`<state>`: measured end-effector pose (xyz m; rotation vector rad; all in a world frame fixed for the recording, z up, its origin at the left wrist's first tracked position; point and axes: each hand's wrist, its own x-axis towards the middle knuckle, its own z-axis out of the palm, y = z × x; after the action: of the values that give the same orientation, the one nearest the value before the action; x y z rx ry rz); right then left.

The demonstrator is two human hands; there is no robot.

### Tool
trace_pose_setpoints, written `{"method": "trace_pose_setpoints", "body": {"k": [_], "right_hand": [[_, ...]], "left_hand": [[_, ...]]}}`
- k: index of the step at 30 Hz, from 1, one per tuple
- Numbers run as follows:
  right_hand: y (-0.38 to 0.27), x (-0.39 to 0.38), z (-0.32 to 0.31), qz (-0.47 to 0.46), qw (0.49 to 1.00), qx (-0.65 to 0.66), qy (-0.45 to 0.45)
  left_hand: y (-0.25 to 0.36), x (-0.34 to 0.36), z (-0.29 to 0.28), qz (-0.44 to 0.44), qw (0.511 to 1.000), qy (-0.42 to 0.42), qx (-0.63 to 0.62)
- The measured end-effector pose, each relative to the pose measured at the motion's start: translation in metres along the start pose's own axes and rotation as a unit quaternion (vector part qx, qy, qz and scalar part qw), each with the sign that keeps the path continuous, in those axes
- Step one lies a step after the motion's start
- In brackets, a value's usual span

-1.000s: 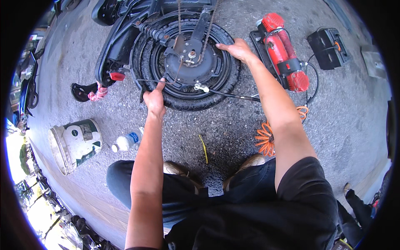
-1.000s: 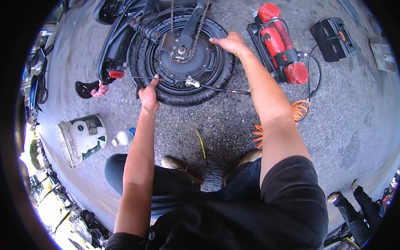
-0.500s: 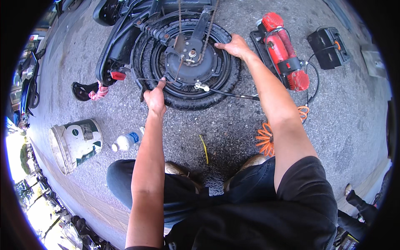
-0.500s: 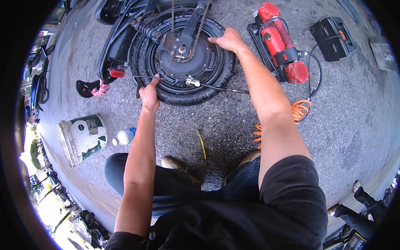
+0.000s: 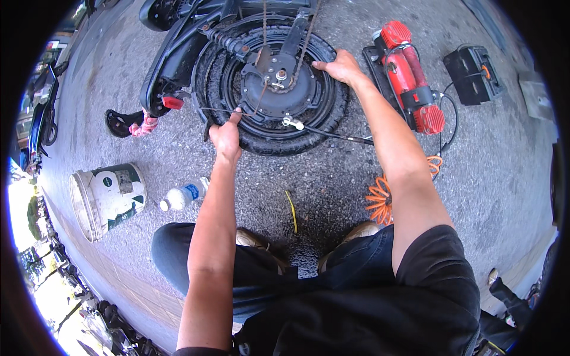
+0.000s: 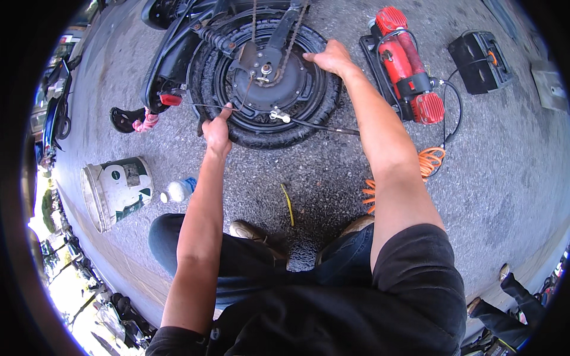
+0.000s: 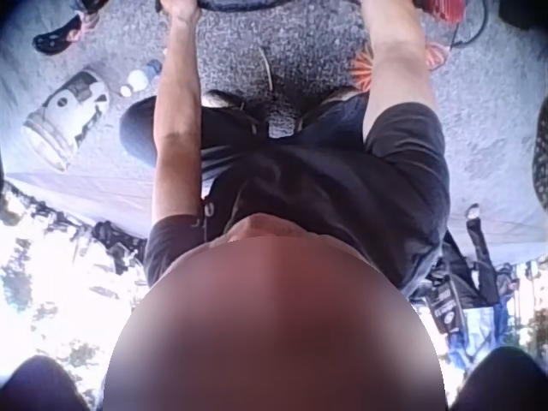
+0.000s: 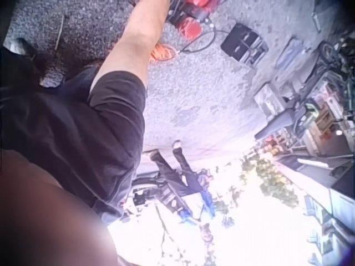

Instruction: The person applies liquid from a bottle to a scooter tire, inserts a yellow tube into the tire, and uses an air compressor to inflate it. The person handles the tire, bottle, tube, and air hose while sitting on the ground.

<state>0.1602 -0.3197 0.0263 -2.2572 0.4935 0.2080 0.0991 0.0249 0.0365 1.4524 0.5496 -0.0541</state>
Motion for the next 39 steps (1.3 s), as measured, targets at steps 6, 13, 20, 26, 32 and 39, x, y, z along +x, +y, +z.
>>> {"method": "trace_pose_setpoints", "body": {"k": [6, 13, 20, 26, 32, 39], "right_hand": [[-0.0036, -0.0024, 0.0007, 0.004, 1.000, -0.004, 0.011], [-0.0034, -0.0023, 0.0014, 0.003, 1.000, -0.008, 0.016], [-0.0038, -0.0018, 0.0023, 0.001, 1.000, -0.008, 0.018], [-0.0034, -0.0015, 0.0024, 0.005, 1.000, -0.014, 0.013], [-0.0006, 0.0009, 0.0040, 0.001, 1.000, -0.019, 0.017], [0.0027, 0.0042, 0.0062, 0.000, 1.000, -0.009, 0.015]], "left_hand": [[-0.0017, 0.0001, -0.0001, 0.008, 1.000, 0.002, 0.008], [-0.0066, 0.0051, -0.0015, 0.011, 1.000, 0.003, 0.010], [-0.0084, 0.0058, -0.0028, 0.023, 1.000, -0.001, 0.017], [-0.0083, 0.0049, -0.0017, 0.027, 0.999, 0.008, 0.030], [-0.0073, 0.0058, -0.0020, 0.000, 0.998, 0.028, 0.053], [-0.0087, 0.0057, -0.0018, 0.015, 0.998, 0.032, 0.049]]}}
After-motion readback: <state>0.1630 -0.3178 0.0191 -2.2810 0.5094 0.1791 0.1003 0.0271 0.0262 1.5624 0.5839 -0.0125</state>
